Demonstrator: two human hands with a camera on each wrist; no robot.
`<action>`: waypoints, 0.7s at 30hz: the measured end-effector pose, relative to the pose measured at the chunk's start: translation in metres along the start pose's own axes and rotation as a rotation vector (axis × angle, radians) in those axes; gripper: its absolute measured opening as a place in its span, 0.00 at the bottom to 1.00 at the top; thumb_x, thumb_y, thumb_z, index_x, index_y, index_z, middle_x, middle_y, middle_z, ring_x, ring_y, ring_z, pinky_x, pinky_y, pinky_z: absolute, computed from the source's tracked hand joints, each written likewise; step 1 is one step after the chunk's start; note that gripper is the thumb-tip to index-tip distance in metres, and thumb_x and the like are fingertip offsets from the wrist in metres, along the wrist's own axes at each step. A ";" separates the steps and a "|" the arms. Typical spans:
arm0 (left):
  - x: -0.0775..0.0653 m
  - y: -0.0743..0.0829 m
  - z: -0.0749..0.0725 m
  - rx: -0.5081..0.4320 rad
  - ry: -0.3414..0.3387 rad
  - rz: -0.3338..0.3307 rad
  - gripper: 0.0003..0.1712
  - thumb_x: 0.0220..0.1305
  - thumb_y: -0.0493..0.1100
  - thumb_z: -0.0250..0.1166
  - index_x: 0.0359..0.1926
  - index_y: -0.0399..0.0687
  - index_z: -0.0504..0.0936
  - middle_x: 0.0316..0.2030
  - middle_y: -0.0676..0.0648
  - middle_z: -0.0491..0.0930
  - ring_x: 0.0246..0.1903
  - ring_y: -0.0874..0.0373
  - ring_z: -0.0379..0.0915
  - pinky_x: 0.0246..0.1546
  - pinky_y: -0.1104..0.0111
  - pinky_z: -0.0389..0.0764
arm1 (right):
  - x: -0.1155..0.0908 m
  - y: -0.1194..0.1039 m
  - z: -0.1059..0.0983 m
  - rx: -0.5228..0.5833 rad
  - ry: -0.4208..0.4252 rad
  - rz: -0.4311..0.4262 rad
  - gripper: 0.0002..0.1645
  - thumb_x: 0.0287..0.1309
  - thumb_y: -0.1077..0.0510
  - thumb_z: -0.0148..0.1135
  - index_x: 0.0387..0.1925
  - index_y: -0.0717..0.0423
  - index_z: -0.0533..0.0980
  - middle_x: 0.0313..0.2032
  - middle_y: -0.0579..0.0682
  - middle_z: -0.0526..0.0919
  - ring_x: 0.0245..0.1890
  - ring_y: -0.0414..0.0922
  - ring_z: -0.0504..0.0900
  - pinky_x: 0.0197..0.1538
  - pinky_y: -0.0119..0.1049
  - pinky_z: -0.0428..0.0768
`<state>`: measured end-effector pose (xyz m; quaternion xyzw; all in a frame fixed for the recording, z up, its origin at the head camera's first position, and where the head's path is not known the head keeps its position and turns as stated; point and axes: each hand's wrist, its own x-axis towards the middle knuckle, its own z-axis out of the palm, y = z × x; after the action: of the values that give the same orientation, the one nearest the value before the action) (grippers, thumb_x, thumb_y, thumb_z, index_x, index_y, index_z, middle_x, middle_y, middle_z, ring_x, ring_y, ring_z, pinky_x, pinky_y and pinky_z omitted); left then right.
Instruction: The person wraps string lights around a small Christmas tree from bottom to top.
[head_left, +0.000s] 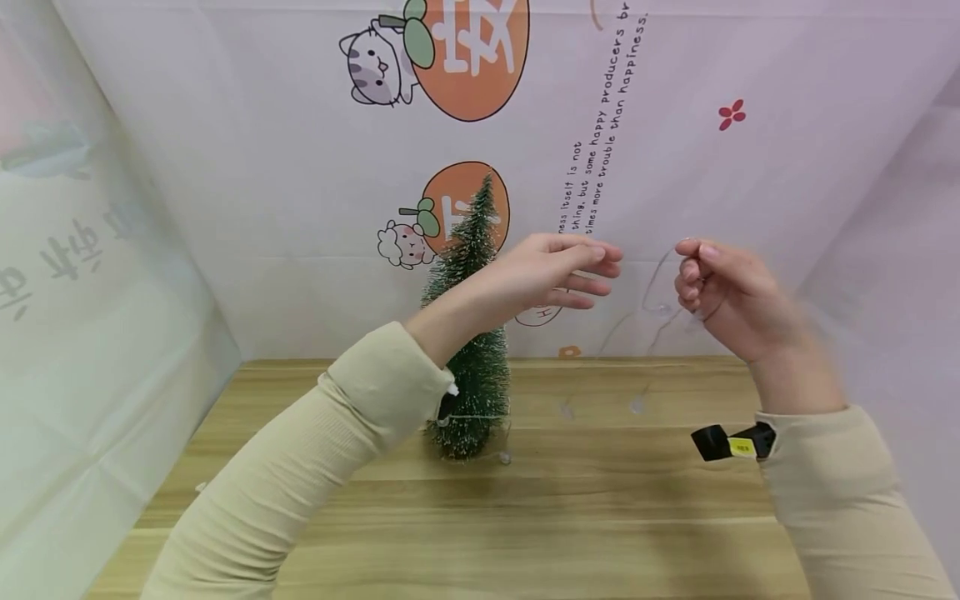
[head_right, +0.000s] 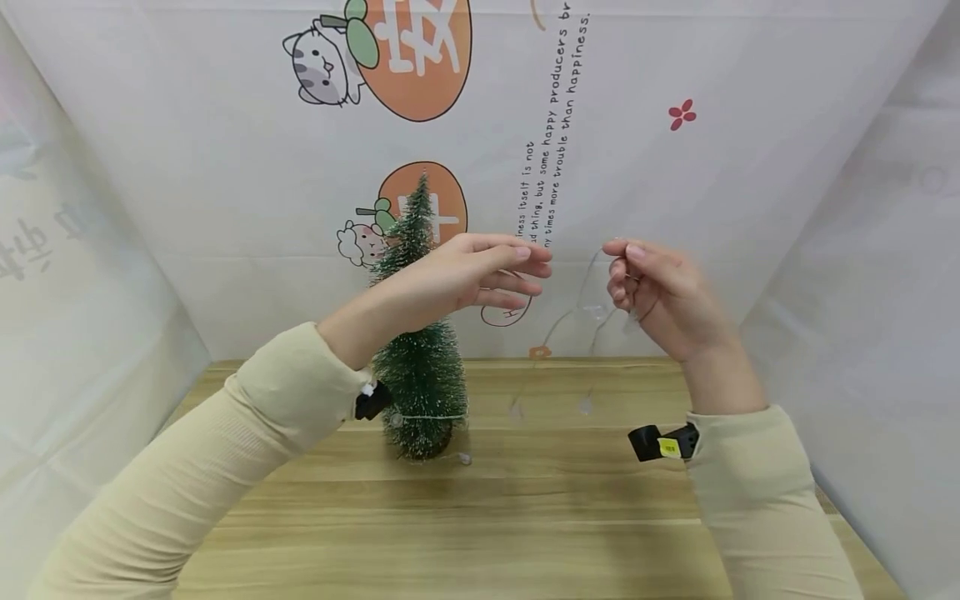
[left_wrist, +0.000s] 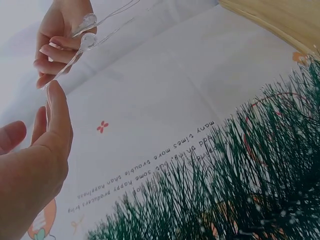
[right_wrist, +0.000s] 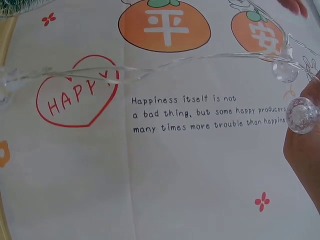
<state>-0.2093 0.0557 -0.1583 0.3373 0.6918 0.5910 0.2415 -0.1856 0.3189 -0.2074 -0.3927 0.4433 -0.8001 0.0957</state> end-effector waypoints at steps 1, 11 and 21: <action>0.002 0.000 0.001 0.001 0.001 -0.007 0.22 0.75 0.48 0.46 0.63 0.46 0.71 0.61 0.46 0.75 0.56 0.55 0.76 0.53 0.69 0.80 | 0.002 0.002 0.001 0.001 0.002 0.000 0.31 0.74 0.66 0.21 0.51 0.69 0.76 0.37 0.54 0.86 0.35 0.44 0.83 0.38 0.32 0.79; 0.011 0.002 0.009 -0.058 -0.013 -0.034 0.27 0.77 0.55 0.37 0.65 0.49 0.69 0.62 0.48 0.74 0.56 0.54 0.77 0.52 0.68 0.81 | 0.014 0.014 0.009 -0.004 -0.004 0.008 0.29 0.73 0.66 0.26 0.47 0.67 0.78 0.36 0.53 0.86 0.35 0.43 0.83 0.39 0.30 0.79; 0.013 0.007 0.010 -0.092 -0.039 -0.074 0.32 0.76 0.59 0.34 0.67 0.44 0.66 0.62 0.42 0.73 0.60 0.52 0.73 0.60 0.65 0.76 | 0.018 0.020 0.010 -0.033 0.020 0.005 0.29 0.73 0.66 0.27 0.43 0.66 0.79 0.35 0.51 0.86 0.36 0.42 0.83 0.40 0.29 0.80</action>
<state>-0.2093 0.0725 -0.1523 0.3117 0.6709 0.6062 0.2919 -0.1939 0.2916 -0.2104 -0.3853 0.4581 -0.7963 0.0867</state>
